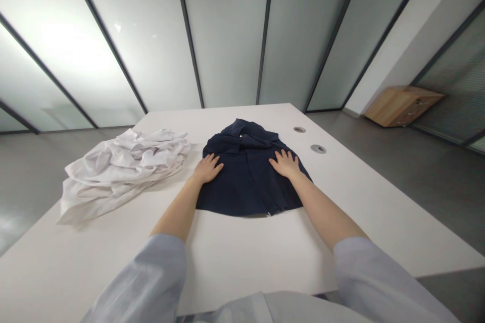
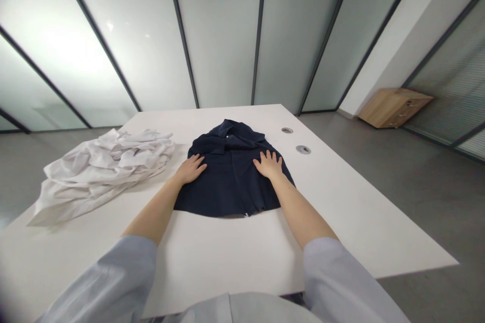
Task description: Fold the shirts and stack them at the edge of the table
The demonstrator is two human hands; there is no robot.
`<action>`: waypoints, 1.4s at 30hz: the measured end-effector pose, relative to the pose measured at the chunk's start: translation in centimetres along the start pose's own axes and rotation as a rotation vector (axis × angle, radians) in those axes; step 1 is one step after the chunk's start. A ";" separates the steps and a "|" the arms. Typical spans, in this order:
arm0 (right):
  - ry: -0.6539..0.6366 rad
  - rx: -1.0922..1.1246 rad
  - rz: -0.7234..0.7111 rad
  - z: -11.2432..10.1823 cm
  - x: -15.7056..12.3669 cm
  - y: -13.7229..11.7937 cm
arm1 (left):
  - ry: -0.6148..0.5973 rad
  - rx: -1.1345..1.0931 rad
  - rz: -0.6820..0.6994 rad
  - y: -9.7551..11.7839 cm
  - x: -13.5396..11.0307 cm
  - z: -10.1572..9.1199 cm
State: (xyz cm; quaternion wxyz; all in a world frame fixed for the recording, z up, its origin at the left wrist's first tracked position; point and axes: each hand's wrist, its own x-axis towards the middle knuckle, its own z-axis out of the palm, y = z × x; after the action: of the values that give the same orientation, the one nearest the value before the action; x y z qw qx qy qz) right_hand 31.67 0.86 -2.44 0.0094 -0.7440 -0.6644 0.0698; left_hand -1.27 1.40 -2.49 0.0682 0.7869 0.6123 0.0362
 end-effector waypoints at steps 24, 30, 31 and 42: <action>0.090 -0.027 -0.476 -2.8 1.8 -3.4 | 0.064 0.098 0.328 4.6 1.1 -2.9; 0.038 -0.023 -0.286 0.2 2.0 -3.6 | 0.025 0.044 0.185 4.9 1.5 0.3; 0.033 -0.026 -0.271 0.3 1.6 -3.6 | 0.012 0.039 0.182 4.9 1.4 0.4; 0.086 -0.121 -0.238 -3.7 -0.8 -3.3 | 0.120 0.101 0.054 5.2 0.0 -2.4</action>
State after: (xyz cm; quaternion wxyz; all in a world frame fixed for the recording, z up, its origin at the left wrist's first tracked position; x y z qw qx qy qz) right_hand 28.73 0.73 1.70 0.0011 -0.6617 -0.7498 -0.0039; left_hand 3.35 0.26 0.71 -0.0096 0.8021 0.5947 0.0541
